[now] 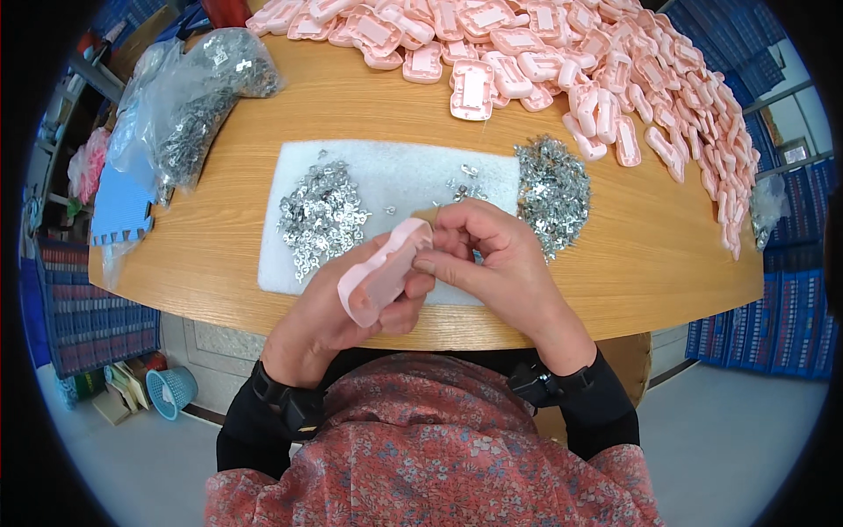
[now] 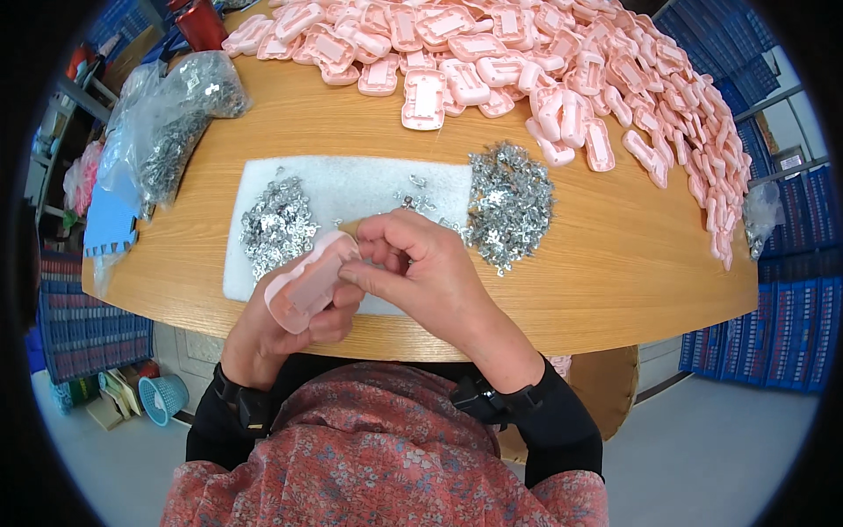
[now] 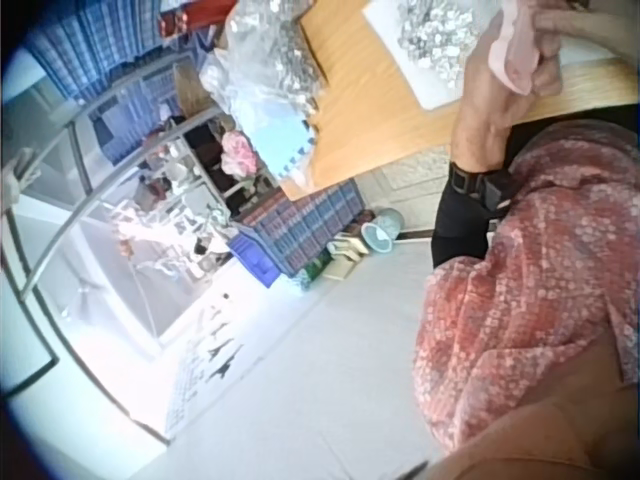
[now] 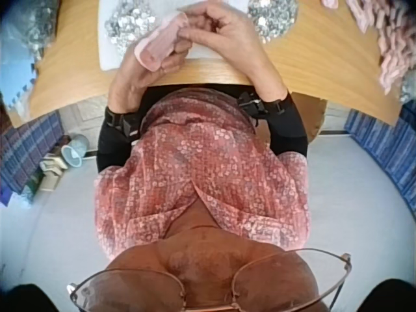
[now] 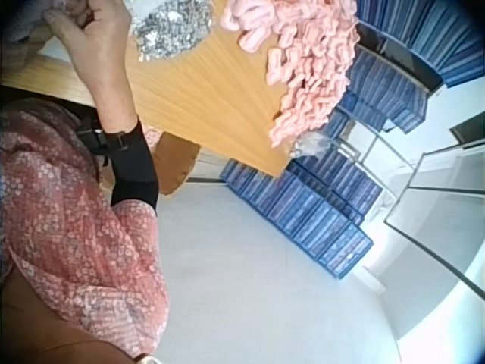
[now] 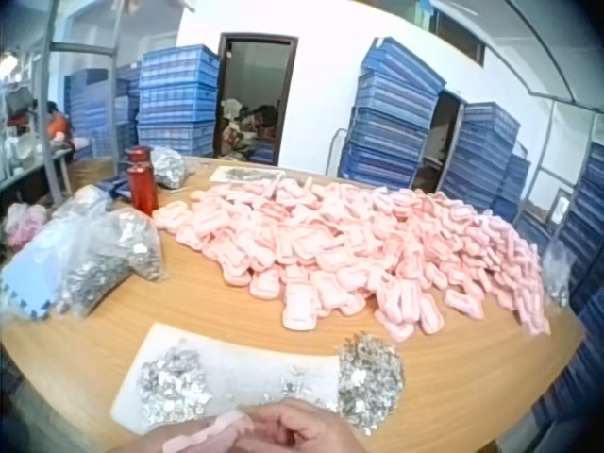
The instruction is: The person sits at a table and assembles pink plastic components by inserting small metal pieces into them. They pick up a pink plastic part, insert a metal piece, and then place the assembled unit into a pile of finished items. The process is repeated continuously throughout the video.
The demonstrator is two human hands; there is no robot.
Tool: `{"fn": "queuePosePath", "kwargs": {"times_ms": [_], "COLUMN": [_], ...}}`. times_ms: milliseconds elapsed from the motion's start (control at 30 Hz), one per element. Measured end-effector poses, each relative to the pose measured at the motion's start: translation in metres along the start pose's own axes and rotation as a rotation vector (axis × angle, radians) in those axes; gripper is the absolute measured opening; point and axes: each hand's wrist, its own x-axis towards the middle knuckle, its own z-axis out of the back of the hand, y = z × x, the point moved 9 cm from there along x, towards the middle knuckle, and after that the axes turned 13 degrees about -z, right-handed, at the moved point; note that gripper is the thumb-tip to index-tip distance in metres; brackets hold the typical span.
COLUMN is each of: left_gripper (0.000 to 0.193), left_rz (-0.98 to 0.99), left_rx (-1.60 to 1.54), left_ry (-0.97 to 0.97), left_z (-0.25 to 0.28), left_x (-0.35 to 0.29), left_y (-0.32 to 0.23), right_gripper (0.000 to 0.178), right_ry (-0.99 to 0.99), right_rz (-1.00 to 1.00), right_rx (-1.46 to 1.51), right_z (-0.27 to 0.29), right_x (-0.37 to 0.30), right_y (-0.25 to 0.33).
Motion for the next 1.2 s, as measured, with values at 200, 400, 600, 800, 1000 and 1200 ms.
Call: {"fn": "queuePosePath", "kwargs": {"times_ms": [200,400,600,800,1000,1200], "left_gripper": [0.043,0.045,0.048,0.049,0.046,0.054], "left_rz": [0.097,0.003,-0.054,-0.193,-0.273,-0.386], "left_rx": [0.164,0.331,0.359,0.301,0.307,0.549], "left_ry": [-0.014,-0.161,-0.148,-0.233,-0.252,-0.139], "left_z": [0.006,0.019,0.031,0.048,0.038,0.029], "left_x": [-0.009,-0.032,-0.049,-0.057,-0.045,-0.029], "left_y": [0.005,-0.011,-0.019,-0.037,-0.048,-0.044], "right_gripper": [0.017,0.013,0.012,0.011,0.014,0.014], "right_ry": [0.038,-0.142,-0.127,-0.114,-0.032,-0.013], "right_rz": [-0.084,-0.075,0.318,0.385,0.008,0.278], "right_rx": [-0.058,-0.404,-0.730,-0.954,-0.382,-0.556], "right_z": [0.008,0.036,-0.018,-0.049,-0.017,-0.030], "right_x": [-0.004,0.003,0.031,0.049,0.044,0.016], "right_y": [-0.006,-0.005,0.024,0.024,0.020,0.062]}}
